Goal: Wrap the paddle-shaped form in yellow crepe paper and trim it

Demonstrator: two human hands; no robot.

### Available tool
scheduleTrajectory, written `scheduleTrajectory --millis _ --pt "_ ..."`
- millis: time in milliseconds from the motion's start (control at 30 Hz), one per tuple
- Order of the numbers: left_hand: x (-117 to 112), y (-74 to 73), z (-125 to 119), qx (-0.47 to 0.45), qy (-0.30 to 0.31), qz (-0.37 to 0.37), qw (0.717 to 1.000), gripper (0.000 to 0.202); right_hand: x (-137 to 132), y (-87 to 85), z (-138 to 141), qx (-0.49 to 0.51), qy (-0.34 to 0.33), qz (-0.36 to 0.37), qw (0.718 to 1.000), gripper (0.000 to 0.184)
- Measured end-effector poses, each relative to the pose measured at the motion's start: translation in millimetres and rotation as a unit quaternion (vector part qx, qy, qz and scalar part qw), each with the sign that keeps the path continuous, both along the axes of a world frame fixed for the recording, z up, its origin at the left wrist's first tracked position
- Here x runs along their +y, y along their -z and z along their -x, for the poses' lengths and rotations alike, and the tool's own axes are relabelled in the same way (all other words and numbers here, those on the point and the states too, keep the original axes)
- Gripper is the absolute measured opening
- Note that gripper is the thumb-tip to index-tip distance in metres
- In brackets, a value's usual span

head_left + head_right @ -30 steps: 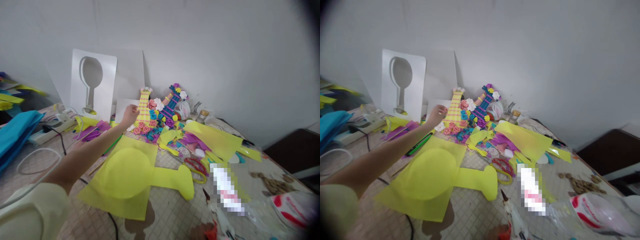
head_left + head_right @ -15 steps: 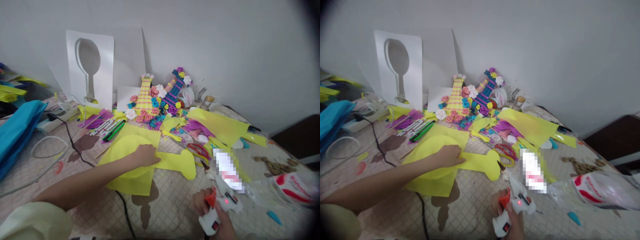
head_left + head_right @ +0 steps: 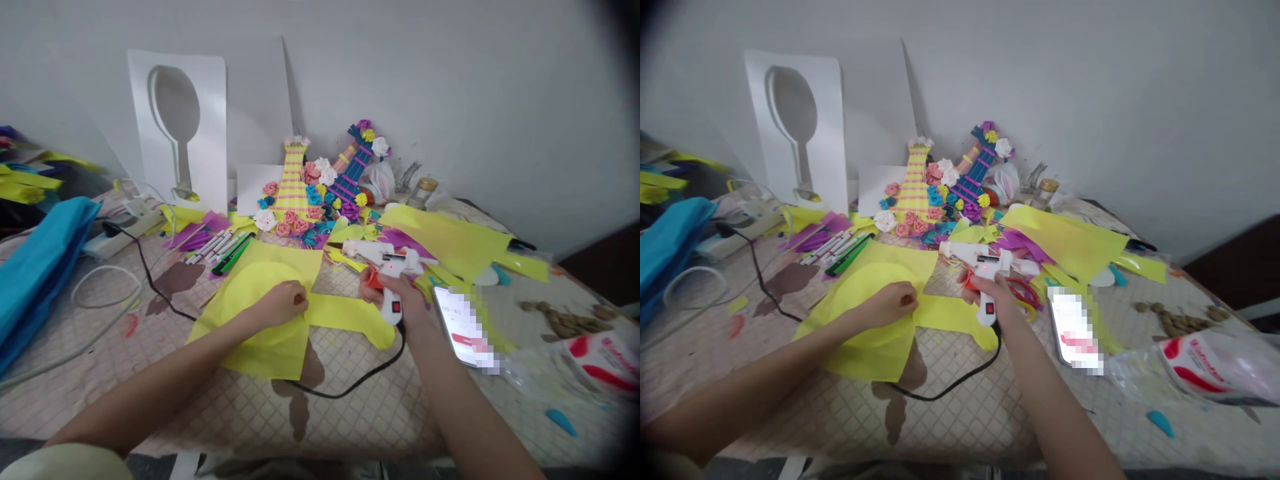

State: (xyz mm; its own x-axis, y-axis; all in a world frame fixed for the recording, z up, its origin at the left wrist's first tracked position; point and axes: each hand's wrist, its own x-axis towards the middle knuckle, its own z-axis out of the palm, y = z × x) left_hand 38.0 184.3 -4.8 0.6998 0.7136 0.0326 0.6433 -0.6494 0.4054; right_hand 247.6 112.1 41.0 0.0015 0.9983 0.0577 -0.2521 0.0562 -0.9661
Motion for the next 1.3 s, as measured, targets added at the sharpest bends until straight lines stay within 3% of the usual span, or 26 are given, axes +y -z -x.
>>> scheduleTrajectory --millis 167,433,600,700,833,1067,1167,1300 --pt "0.2 0.8 5.2 -0.040 0.007 0.020 0.999 0.016 2.7 17.5 -7.4 -0.029 -0.023 0.058 0.998 0.021" --pt "-3.5 3.1 8.5 -0.084 -0.015 0.047 0.995 0.017 -7.1 22.7 -35.7 -0.094 -0.013 0.131 0.987 0.020" --pt "-3.8 7.0 8.8 -0.104 -0.022 0.054 0.993 0.017 -12.8 26.9 -28.6 -0.192 0.058 0.246 0.948 0.021" --pt "-3.4 7.5 9.3 -0.113 -0.023 0.057 0.992 0.017 -14.5 29.4 -20.8 -0.241 0.066 0.281 0.927 0.024" --pt "-3.0 8.4 9.3 -0.113 -0.025 0.055 0.992 0.016 -13.0 34.4 -15.9 -0.259 0.052 0.256 0.930 0.024" --pt "-2.6 9.5 9.4 -0.120 -0.028 0.067 0.990 0.015 -9.8 40.0 -16.7 -0.228 -0.066 0.189 0.953 0.022" --pt "-2.2 8.7 9.8 -0.124 -0.023 0.072 0.989 0.015 -9.3 40.5 -17.1 -0.230 -0.064 0.193 0.952 0.022" --pt "-1.7 8.8 10.6 -0.129 -0.022 0.082 0.988 0.020 -6.4 38.1 -19.9 -0.201 -0.014 0.168 0.965 0.019"
